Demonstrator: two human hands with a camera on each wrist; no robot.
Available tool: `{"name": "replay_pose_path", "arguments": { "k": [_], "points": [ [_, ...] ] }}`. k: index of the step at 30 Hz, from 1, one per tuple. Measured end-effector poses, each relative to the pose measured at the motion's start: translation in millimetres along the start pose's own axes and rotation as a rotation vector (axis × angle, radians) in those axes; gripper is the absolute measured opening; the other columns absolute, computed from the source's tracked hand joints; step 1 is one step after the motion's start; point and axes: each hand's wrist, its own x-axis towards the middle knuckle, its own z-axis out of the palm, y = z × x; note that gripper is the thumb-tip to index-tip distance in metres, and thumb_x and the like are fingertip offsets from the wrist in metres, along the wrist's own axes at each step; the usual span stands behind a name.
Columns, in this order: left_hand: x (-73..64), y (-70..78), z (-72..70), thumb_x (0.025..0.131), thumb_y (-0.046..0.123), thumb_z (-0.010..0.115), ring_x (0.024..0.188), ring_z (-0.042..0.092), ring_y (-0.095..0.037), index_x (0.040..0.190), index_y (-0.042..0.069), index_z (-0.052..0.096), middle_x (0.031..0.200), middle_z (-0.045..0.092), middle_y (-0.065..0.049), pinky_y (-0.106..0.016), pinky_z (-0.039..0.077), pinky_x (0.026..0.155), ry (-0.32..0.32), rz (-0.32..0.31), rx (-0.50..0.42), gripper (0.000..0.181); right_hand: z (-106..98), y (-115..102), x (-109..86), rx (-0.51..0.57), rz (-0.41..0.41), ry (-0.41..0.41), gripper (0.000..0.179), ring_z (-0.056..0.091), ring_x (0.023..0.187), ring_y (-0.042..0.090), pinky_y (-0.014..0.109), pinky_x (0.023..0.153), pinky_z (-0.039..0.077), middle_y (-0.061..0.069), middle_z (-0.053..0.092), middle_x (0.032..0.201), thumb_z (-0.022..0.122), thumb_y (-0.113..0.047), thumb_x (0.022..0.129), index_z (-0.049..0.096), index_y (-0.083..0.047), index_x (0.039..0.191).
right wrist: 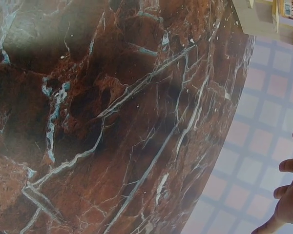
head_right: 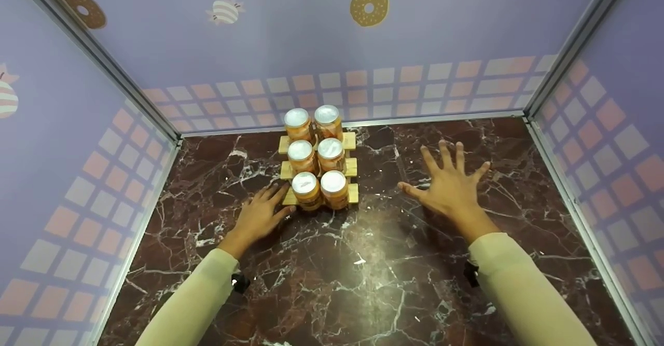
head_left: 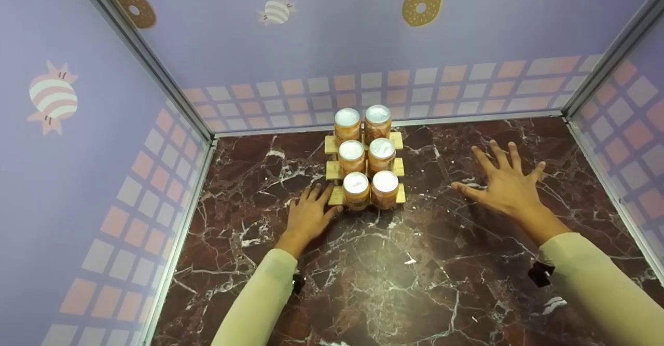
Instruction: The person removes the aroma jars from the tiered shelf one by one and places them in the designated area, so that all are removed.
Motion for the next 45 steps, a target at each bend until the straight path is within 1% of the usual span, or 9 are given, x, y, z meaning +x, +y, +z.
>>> {"name": "replay_pose_path", "arguments": {
  "k": [15, 24, 28, 30, 33, 37, 39, 42, 45],
  "points": [
    [0.1, 1.0, 3.5, 0.113, 0.058, 0.053, 0.165, 0.038, -0.043, 0.172, 0.027, 0.041, 0.176, 0.045, -0.008, -0.074, 0.032, 0.130, 0.001, 0.000, -0.021, 0.068, 9, -12, 3.6, 0.014, -0.026, 0.000, 0.111, 0.001, 0.170, 0.055, 0.098, 0.114, -0.011, 0.022, 0.014, 0.185, 0.058, -0.088, 0.094, 0.024, -0.022, 0.177],
    [4.8, 1.0, 4.7, 0.114, 0.053, 0.054, 0.163, 0.041, -0.043, 0.171, 0.024, 0.044, 0.173, 0.050, -0.007, -0.074, 0.033, 0.130, 0.031, -0.004, -0.024, 0.065, 9, -19, 7.7, 0.022, -0.053, 0.029, 0.110, 0.011, 0.170, 0.054, 0.097, 0.116, -0.005, 0.021, 0.021, 0.183, 0.061, -0.086, 0.093, 0.025, -0.025, 0.177],
    [10.3, -0.2, 6.9, 0.113, 0.049, 0.059, 0.162, 0.042, -0.043, 0.170, 0.022, 0.046, 0.172, 0.052, -0.007, -0.075, 0.034, 0.129, 0.033, 0.000, -0.034, 0.064, 10, -23, 7.8, 0.020, -0.071, 0.038, 0.109, 0.014, 0.168, 0.055, 0.097, 0.118, 0.001, 0.021, 0.024, 0.182, 0.061, -0.085, 0.094, 0.027, -0.023, 0.177],
    [15.9, -5.4, 15.4, 0.111, 0.050, 0.061, 0.161, 0.044, -0.043, 0.169, 0.021, 0.048, 0.170, 0.054, -0.007, -0.077, 0.036, 0.127, 0.050, 0.014, -0.054, 0.065, 10, -26, 7.2, 0.021, -0.085, 0.044, 0.108, 0.018, 0.167, 0.056, 0.096, 0.120, 0.004, 0.022, 0.027, 0.181, 0.062, -0.084, 0.095, 0.028, -0.022, 0.176],
    [28.9, -19.3, 37.9, 0.110, 0.052, 0.063, 0.159, 0.047, -0.043, 0.168, 0.019, 0.049, 0.166, 0.058, -0.010, -0.075, 0.036, 0.127, 0.088, 0.050, -0.101, 0.068, 11, -30, 6.9, 0.034, -0.107, 0.055, 0.107, 0.025, 0.164, 0.057, 0.093, 0.123, 0.010, 0.023, 0.032, 0.179, 0.063, -0.082, 0.095, 0.030, -0.021, 0.176],
    [46.2, -37.9, 71.0, 0.110, 0.053, 0.062, 0.155, 0.053, -0.041, 0.168, 0.015, 0.048, 0.162, 0.061, -0.015, -0.062, 0.039, 0.131, 0.139, 0.100, -0.115, 0.071, 13, -35, 8.3, 0.048, -0.139, 0.068, 0.106, 0.031, 0.162, 0.057, 0.087, 0.126, 0.017, 0.027, 0.037, 0.175, 0.067, -0.078, 0.096, 0.033, -0.014, 0.174],
    [51.7, -43.2, 81.5, 0.110, 0.052, 0.064, 0.150, 0.058, -0.040, 0.167, 0.013, 0.049, 0.159, 0.064, -0.017, -0.057, 0.044, 0.129, 0.161, 0.115, -0.098, 0.071, 14, -37, 8.9, 0.048, -0.157, 0.070, 0.106, 0.033, 0.160, 0.058, 0.085, 0.127, 0.019, 0.028, 0.039, 0.173, 0.069, -0.074, 0.097, 0.034, -0.010, 0.173],
    [55.8, -46.4, 88.5, 0.108, 0.051, 0.068, 0.142, 0.066, -0.039, 0.166, 0.013, 0.050, 0.154, 0.068, -0.017, -0.054, 0.054, 0.119, 0.178, 0.119, -0.089, 0.072, 16, -40, 9.8, 0.051, -0.182, 0.070, 0.105, 0.037, 0.157, 0.060, 0.083, 0.127, 0.024, 0.031, 0.041, 0.170, 0.073, -0.068, 0.097, 0.035, -0.005, 0.171],
    [55.0, -45.3, 87.3, 0.108, 0.050, 0.069, 0.136, 0.070, -0.038, 0.167, 0.013, 0.050, 0.152, 0.070, -0.016, -0.056, 0.059, 0.112, 0.171, 0.113, -0.128, 0.072, 18, -43, 11.0, 0.060, -0.204, 0.076, 0.102, 0.041, 0.154, 0.061, 0.081, 0.127, 0.029, 0.032, 0.045, 0.166, 0.076, -0.064, 0.097, 0.039, -0.001, 0.169]
  ]
}}
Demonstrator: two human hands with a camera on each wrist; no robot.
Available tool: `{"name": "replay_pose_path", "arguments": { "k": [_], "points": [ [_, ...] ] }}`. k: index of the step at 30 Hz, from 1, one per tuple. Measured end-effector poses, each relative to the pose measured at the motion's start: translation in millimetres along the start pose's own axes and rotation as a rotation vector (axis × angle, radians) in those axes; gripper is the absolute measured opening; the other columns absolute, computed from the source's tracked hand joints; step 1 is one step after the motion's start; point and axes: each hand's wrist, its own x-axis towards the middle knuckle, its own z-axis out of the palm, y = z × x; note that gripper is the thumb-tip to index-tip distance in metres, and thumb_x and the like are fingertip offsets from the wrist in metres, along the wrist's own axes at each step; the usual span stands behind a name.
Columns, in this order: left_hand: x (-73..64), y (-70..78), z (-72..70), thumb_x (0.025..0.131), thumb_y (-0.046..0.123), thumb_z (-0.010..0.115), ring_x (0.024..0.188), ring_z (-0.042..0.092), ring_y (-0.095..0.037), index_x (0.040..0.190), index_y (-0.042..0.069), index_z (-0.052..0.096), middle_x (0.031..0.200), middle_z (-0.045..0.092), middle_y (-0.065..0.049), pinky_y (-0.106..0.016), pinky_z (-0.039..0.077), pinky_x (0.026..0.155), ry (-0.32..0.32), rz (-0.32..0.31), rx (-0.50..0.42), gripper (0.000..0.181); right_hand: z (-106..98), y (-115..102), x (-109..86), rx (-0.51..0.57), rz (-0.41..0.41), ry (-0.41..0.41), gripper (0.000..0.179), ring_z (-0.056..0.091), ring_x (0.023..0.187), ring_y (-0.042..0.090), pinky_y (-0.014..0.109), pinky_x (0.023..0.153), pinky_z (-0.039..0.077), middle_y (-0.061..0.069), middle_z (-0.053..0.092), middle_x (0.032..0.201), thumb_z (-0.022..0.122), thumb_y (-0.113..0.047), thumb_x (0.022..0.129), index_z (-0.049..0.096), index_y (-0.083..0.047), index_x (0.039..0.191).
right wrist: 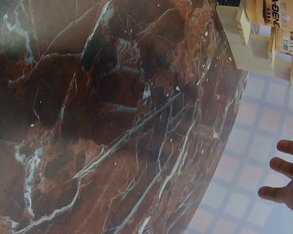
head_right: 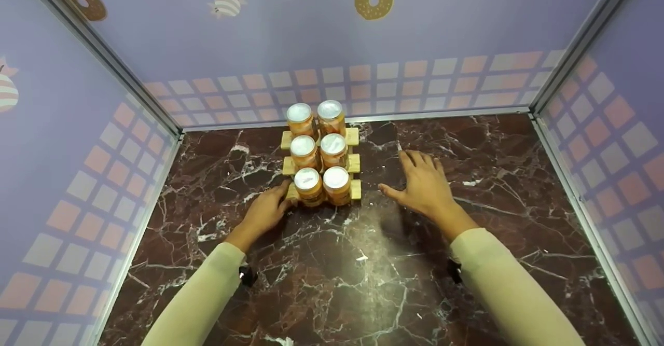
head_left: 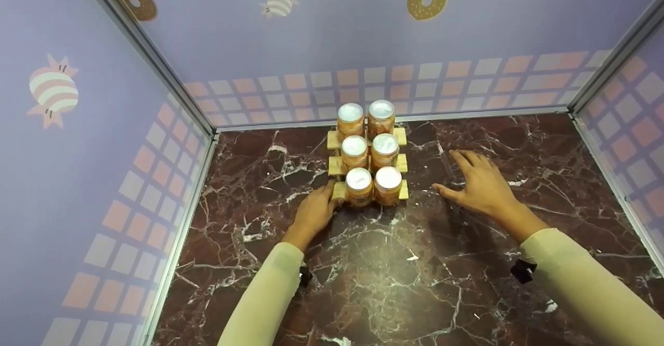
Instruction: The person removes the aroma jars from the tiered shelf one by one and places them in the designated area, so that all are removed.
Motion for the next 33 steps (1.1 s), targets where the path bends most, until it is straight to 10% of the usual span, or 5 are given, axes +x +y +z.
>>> {"name": "replay_pose_path", "arguments": {
  "k": [10, 20, 33],
  "points": [
    [-19.3, 40.9, -54.0, 0.111, 0.036, 0.068, 0.139, 0.066, -0.045, 0.165, 0.003, 0.049, 0.155, 0.066, -0.022, -0.062, 0.054, 0.117, -0.046, -0.036, -0.146, 0.066, 6, -11, 1.9, 0.111, -0.099, -0.017, 0.092, 0.052, 0.146, 0.052, 0.071, 0.121, 0.046, 0.027, 0.052, 0.157, 0.086, -0.047, 0.094, 0.048, 0.001, 0.163],
    [-2.0, 7.3, -11.9, 0.109, 0.042, 0.069, 0.141, 0.066, -0.042, 0.168, 0.009, 0.047, 0.159, 0.064, -0.015, -0.058, 0.055, 0.117, -0.041, -0.038, -0.119, 0.071, 16, -30, 9.3, 0.161, -0.189, -0.019, 0.089, 0.058, 0.139, 0.047, 0.066, 0.118, 0.052, 0.024, 0.058, 0.150, 0.092, -0.047, 0.090, 0.056, 0.003, 0.155],
    [-0.6, 7.1, -8.5, 0.110, 0.048, 0.065, 0.144, 0.064, -0.040, 0.169, 0.008, 0.044, 0.160, 0.064, -0.016, -0.055, 0.053, 0.121, -0.067, -0.041, -0.093, 0.075, 26, -54, 17.9, 0.155, -0.229, -0.066, 0.092, 0.058, 0.141, 0.045, 0.064, 0.120, 0.051, 0.023, 0.061, 0.148, 0.092, -0.050, 0.088, 0.058, 0.003, 0.154]
  ]
}}
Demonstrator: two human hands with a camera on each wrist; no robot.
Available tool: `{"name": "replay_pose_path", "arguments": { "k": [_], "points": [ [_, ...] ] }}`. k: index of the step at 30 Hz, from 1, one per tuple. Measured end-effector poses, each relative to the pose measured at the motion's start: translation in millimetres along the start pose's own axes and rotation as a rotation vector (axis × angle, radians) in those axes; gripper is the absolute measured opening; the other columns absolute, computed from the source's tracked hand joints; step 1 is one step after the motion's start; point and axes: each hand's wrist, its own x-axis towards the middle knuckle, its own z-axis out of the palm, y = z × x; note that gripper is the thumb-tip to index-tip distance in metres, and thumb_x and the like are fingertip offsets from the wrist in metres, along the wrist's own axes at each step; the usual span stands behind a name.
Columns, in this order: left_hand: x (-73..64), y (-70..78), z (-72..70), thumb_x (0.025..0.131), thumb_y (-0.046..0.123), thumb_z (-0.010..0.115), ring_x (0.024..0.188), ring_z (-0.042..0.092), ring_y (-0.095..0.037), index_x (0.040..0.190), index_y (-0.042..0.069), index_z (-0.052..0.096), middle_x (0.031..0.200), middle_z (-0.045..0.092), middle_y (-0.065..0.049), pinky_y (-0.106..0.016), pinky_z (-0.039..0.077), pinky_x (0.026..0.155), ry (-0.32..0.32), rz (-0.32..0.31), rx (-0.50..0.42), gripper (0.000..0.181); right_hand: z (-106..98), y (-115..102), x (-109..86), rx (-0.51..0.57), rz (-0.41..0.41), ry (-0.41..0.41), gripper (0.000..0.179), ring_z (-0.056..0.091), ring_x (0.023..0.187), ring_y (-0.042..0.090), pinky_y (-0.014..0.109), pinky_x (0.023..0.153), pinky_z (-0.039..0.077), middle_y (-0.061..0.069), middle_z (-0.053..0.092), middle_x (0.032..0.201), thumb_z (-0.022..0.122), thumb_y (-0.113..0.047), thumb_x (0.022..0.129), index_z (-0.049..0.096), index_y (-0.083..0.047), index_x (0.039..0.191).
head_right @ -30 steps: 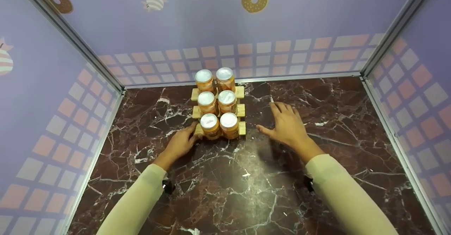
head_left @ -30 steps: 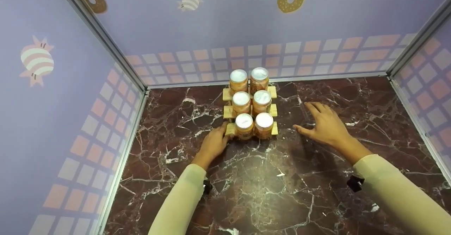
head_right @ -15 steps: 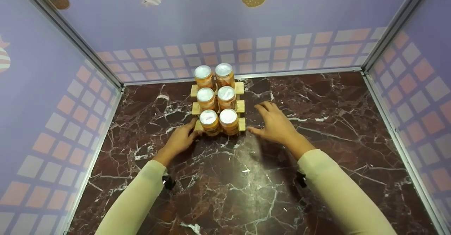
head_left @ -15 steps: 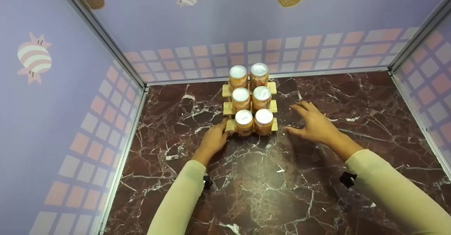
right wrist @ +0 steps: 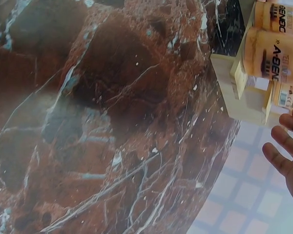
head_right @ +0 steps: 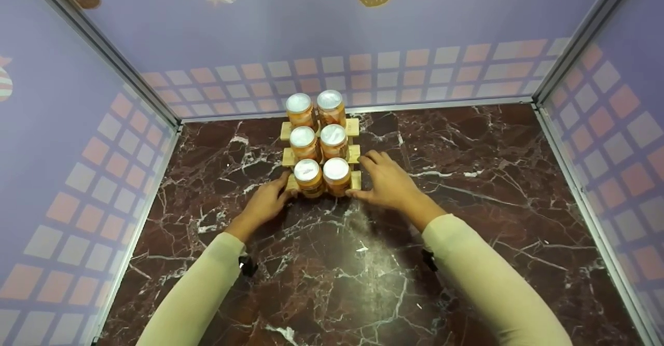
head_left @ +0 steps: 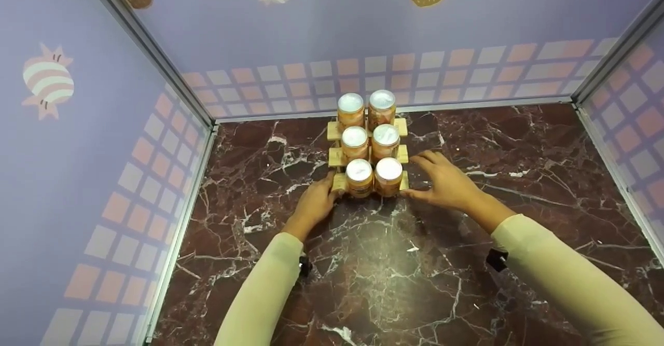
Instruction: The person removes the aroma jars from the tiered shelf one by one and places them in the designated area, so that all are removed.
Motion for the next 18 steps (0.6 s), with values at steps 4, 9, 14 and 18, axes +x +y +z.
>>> {"name": "replay_pose_path", "arguments": {
  "k": [4, 9, 14, 18],
  "points": [
    [-0.4, -0.4, -0.1, 0.111, 0.048, 0.065, 0.144, 0.064, -0.039, 0.169, 0.008, 0.044, 0.160, 0.063, -0.016, -0.054, 0.053, 0.121, -0.002, -0.001, 0.005, 0.074, 4, -4, 5.5, -0.005, -0.012, 0.004, 0.090, 0.059, 0.139, 0.045, 0.063, 0.120, 0.052, 0.023, 0.062, 0.146, 0.092, -0.051, 0.087, 0.059, 0.002, 0.152],
    [0.3, -0.2, -0.3, 0.110, 0.049, 0.066, 0.143, 0.066, -0.039, 0.169, 0.011, 0.045, 0.159, 0.065, -0.014, -0.055, 0.053, 0.121, 0.011, -0.004, 0.001, 0.074, 7, -7, 11.6, -0.015, -0.011, 0.011, 0.088, 0.059, 0.138, 0.046, 0.063, 0.118, 0.053, 0.024, 0.062, 0.146, 0.092, -0.051, 0.087, 0.061, 0.002, 0.151],
    [1.2, -1.1, 0.9, 0.109, 0.053, 0.064, 0.142, 0.066, -0.038, 0.170, 0.014, 0.044, 0.158, 0.066, -0.013, -0.054, 0.053, 0.120, -0.002, -0.013, 0.014, 0.075, 12, -10, 17.0, 0.005, -0.026, 0.024, 0.083, 0.061, 0.135, 0.045, 0.062, 0.118, 0.054, 0.023, 0.064, 0.140, 0.092, -0.048, 0.087, 0.062, 0.001, 0.147],
    [2.5, -2.0, 0.5, 0.109, 0.052, 0.065, 0.140, 0.068, -0.038, 0.170, 0.014, 0.044, 0.155, 0.068, -0.013, -0.055, 0.055, 0.119, -0.009, -0.016, 0.009, 0.075, 16, -13, 21.0, 0.015, -0.042, 0.041, 0.079, 0.064, 0.129, 0.043, 0.061, 0.115, 0.055, 0.021, 0.065, 0.134, 0.093, -0.048, 0.088, 0.064, -0.001, 0.145]
  ]
}}
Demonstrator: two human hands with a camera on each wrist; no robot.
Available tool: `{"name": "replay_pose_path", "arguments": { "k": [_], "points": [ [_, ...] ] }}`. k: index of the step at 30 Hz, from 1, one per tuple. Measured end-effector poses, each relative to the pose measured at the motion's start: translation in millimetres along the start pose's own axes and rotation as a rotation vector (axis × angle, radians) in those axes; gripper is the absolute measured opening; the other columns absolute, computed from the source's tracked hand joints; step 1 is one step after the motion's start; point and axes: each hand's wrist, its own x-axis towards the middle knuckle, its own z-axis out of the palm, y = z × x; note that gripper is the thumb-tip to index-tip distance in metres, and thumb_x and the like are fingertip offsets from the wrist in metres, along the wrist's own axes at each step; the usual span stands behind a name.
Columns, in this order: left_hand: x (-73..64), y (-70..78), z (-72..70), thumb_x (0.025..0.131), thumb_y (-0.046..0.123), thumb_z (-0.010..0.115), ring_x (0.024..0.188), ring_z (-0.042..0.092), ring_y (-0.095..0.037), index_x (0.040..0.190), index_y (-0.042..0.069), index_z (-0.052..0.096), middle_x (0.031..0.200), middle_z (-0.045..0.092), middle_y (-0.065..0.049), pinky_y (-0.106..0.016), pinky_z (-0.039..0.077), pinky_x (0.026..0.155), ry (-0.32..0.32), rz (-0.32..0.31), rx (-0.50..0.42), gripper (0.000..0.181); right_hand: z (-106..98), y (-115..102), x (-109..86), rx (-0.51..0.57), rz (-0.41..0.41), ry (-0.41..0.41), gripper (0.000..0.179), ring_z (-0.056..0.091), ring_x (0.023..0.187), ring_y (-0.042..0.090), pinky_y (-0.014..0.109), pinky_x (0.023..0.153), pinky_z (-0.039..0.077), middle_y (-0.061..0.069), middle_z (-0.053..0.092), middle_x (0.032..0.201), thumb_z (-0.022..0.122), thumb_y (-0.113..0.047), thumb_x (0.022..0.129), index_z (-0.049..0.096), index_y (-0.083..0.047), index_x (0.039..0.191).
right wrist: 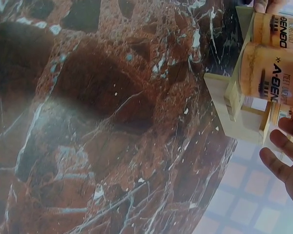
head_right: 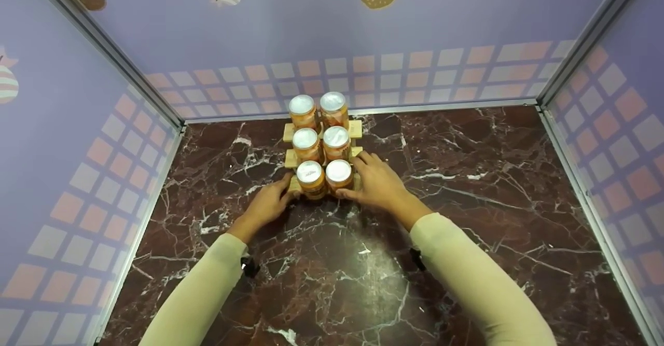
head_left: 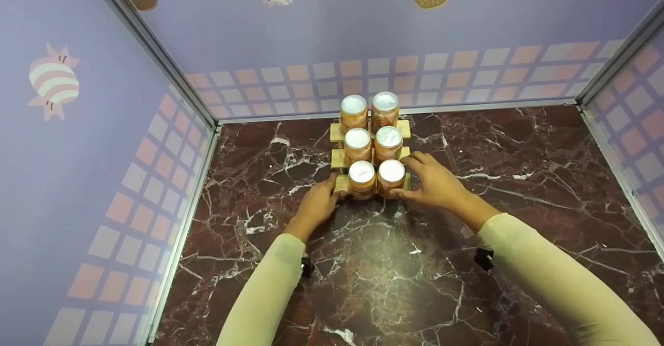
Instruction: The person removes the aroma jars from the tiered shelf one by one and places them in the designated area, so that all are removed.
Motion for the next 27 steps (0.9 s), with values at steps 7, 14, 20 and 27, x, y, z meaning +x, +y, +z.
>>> {"name": "replay_pose_path", "arguments": {
  "k": [7, 14, 20, 27],
  "points": [
    [-1.5, 1.2, -1.1, 0.110, 0.050, 0.065, 0.137, 0.069, -0.039, 0.169, 0.012, 0.045, 0.153, 0.070, -0.014, -0.056, 0.056, 0.116, 0.004, 0.009, -0.003, 0.074, 5, -5, 2.7, 0.004, 0.006, 0.013, 0.078, 0.066, 0.119, 0.040, 0.059, 0.107, 0.059, 0.020, 0.065, 0.129, 0.091, -0.050, 0.089, 0.064, -0.002, 0.144],
    [-0.8, 2.2, -1.5, 0.109, 0.051, 0.065, 0.140, 0.067, -0.038, 0.170, 0.015, 0.044, 0.156, 0.068, -0.013, -0.055, 0.056, 0.117, -0.014, -0.018, 0.007, 0.074, 4, -12, 7.7, -0.015, 0.041, 0.023, 0.076, 0.066, 0.121, 0.040, 0.059, 0.109, 0.059, 0.019, 0.065, 0.129, 0.090, -0.051, 0.091, 0.065, -0.001, 0.141],
    [-0.6, 3.2, -1.6, 0.110, 0.052, 0.064, 0.143, 0.065, -0.039, 0.171, 0.015, 0.043, 0.158, 0.066, -0.013, -0.055, 0.054, 0.120, -0.019, -0.020, 0.023, 0.075, 5, -15, 10.3, -0.024, 0.042, 0.022, 0.074, 0.066, 0.121, 0.040, 0.058, 0.109, 0.058, 0.020, 0.066, 0.128, 0.090, -0.049, 0.091, 0.066, 0.001, 0.139],
    [-4.7, 10.3, -10.8, 0.109, 0.048, 0.067, 0.143, 0.065, -0.040, 0.170, 0.011, 0.044, 0.158, 0.065, -0.017, -0.056, 0.052, 0.121, -0.016, -0.010, -0.008, 0.074, 6, -15, 11.6, -0.006, 0.052, 0.013, 0.074, 0.066, 0.127, 0.042, 0.059, 0.112, 0.056, 0.022, 0.066, 0.134, 0.089, -0.048, 0.092, 0.064, 0.002, 0.141]
  ]
}}
